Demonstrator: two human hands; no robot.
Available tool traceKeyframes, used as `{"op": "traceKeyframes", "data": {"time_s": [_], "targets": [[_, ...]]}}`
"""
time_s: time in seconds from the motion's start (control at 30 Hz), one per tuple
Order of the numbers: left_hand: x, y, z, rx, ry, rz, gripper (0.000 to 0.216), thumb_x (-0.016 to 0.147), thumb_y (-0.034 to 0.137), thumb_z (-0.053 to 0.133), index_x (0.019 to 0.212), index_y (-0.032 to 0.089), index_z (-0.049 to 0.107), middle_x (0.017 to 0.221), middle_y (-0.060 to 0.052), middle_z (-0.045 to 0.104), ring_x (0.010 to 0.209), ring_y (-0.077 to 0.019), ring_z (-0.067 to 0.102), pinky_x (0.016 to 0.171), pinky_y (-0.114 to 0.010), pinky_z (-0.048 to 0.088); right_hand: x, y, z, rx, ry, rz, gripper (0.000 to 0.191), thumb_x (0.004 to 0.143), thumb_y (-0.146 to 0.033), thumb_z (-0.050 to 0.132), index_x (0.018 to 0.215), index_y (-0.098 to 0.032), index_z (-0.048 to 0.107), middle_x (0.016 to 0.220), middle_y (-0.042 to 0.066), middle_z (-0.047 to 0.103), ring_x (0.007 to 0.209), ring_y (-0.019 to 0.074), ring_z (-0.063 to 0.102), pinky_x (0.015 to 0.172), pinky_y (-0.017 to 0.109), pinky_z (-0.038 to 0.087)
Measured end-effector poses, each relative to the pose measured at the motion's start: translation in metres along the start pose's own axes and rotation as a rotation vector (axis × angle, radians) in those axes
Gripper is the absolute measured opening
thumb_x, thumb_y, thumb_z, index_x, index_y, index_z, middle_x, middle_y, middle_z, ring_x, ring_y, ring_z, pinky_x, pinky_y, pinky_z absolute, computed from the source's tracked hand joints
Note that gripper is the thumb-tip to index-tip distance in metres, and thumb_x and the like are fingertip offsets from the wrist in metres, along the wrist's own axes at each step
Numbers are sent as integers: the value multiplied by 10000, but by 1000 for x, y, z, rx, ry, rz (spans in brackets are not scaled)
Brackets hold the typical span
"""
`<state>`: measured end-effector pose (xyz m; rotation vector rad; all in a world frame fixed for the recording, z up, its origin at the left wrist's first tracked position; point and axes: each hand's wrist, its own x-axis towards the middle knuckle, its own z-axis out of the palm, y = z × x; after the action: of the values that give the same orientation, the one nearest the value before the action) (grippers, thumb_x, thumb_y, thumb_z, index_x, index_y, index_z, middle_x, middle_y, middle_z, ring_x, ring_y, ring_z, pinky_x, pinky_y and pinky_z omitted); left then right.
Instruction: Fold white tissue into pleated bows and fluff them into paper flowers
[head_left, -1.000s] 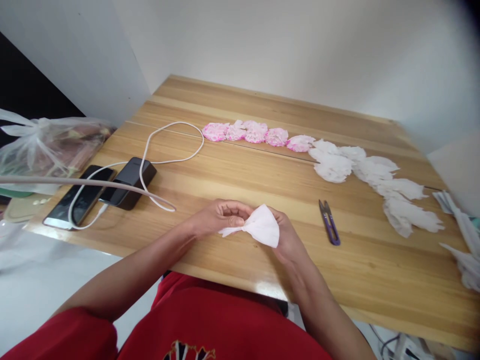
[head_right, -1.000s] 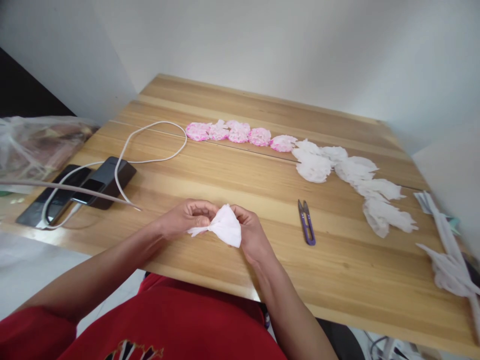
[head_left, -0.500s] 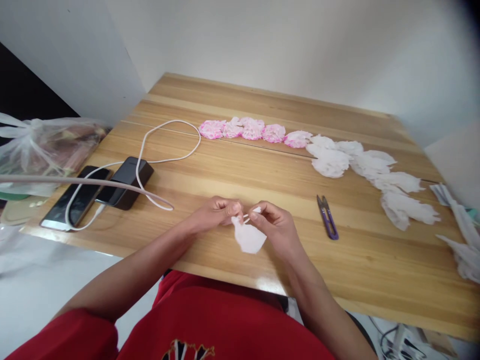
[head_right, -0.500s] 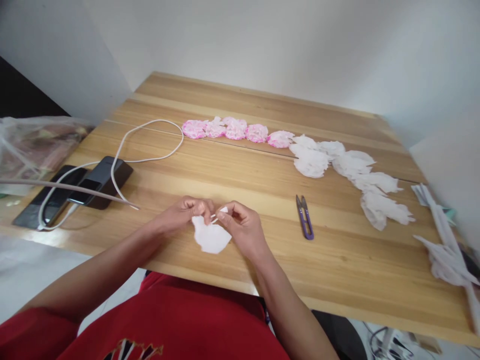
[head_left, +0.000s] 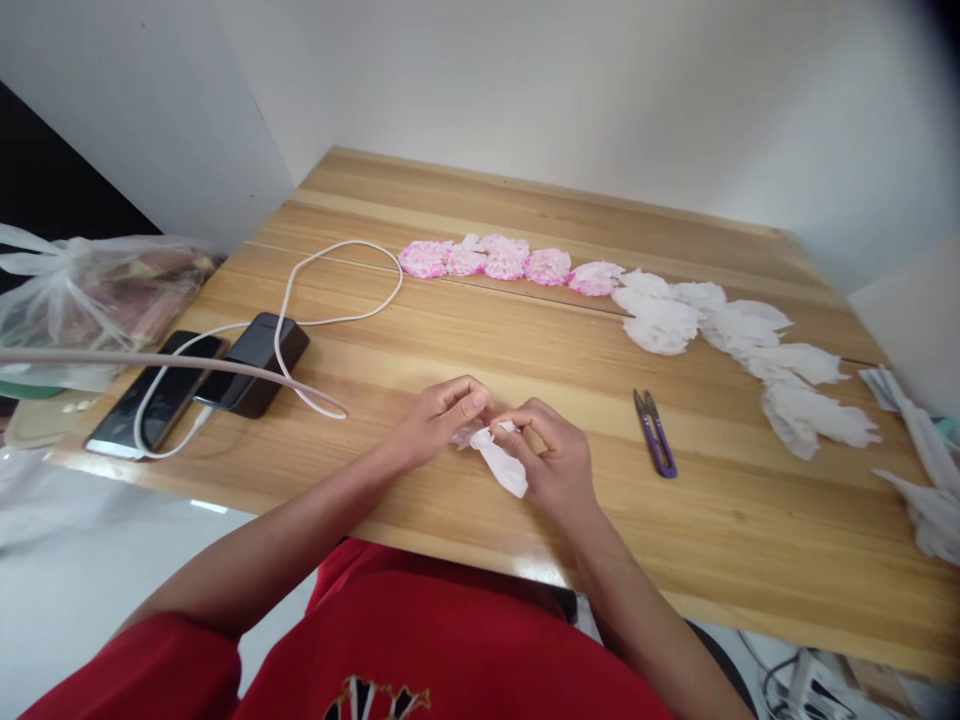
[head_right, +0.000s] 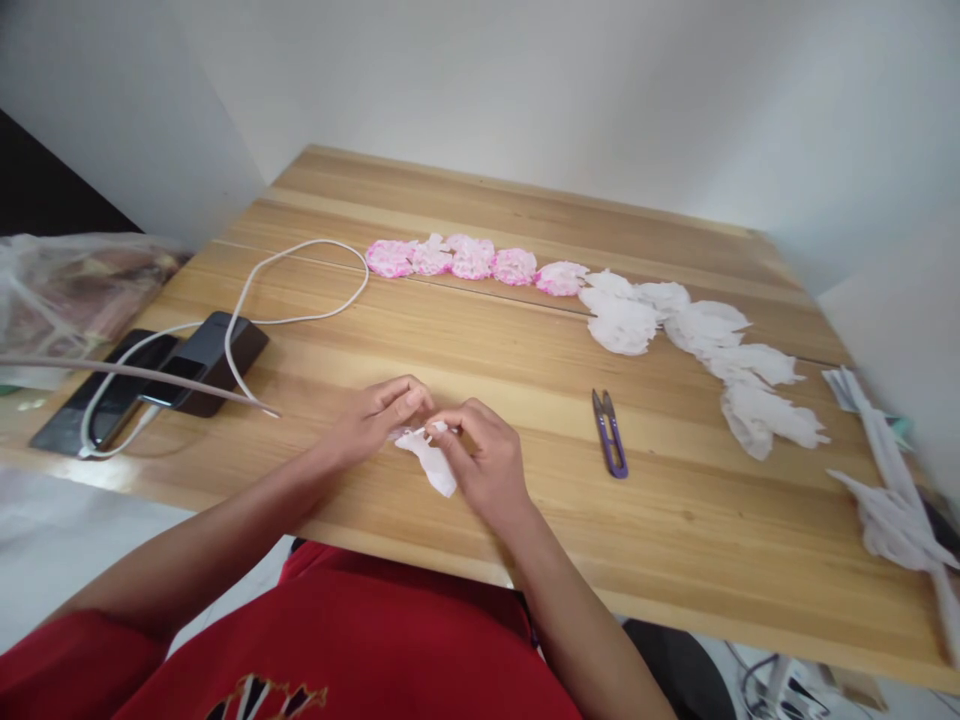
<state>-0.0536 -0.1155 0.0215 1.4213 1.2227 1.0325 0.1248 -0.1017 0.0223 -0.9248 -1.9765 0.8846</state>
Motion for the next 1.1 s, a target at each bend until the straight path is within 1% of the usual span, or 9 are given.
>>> {"op": "traceKeyframes", "data": {"time_s": [0.07,0.13,0.2,0.27,0.43,0.67,0.8,0.93,1.1], "targets": [[-1,6,-4,184,30,97,357,900,484,481,969,172,641,817,-35,684,811,-176,622,862,-352,459,0,1,1,-46,14,-29,72,873,-214,597,826,-215,652,731,-8,604,667,128,555,625,263,410],[-1,13,-7,325,57,191,349,884,435,541,1130,198,618,958,-45,721,1023,-218,615,1093,-455,281,-1,2,3,-105,28,-58,78,872,-207,596,812,-206,647,718,-4,597,661,130,555,618,266,410],[0,17,-7,373,19,233,433,873,409,578,1259,214,548,1021,-41,728,1098,-220,602,1162,-481,128,-1,3,4,-145,33,-88,97,880,-217,585,806,-204,646,725,6,606,676,139,568,628,273,420],[1,19,-5,378,-65,227,533,850,396,621,1334,223,484,1077,-45,720,1123,-220,598,1169,-474,122,0,4,5,-148,36,-118,109,891,-237,572,822,-212,652,753,18,630,709,152,588,650,286,440],[2,10,4,366,-212,149,697,784,377,703,1405,265,406,1355,-76,567,1267,-257,494,1144,-452,232,1,2,3,-126,55,-88,121,891,-221,569,862,-249,683,786,15,675,735,161,620,674,300,470],[-2,-1,2,305,-175,181,456,901,353,550,1342,249,497,1289,-65,615,1239,-227,511,1126,-410,271,1,1,-3,-86,73,-47,115,879,-218,578,865,-244,689,760,5,658,700,148,600,653,293,469],[-1,-6,1,319,-208,256,258,946,364,466,1056,219,649,986,-21,703,951,-177,610,1052,-374,331,1,1,-4,-84,79,-29,112,881,-229,577,859,-240,687,747,9,649,690,149,594,648,293,467],[-1,-3,3,393,-186,231,390,958,387,423,674,161,567,646,8,548,682,-136,502,782,-275,395,2,0,-3,-35,98,13,108,871,-231,592,830,-234,692,722,3,643,670,141,581,644,285,460],[-5,3,3,225,-194,65,360,951,408,406,746,159,566,649,13,520,637,-120,478,627,-226,353,5,7,-6,275,53,281,154,826,-351,641,902,-233,705,773,6,657,718,146,594,691,285,474]]}}
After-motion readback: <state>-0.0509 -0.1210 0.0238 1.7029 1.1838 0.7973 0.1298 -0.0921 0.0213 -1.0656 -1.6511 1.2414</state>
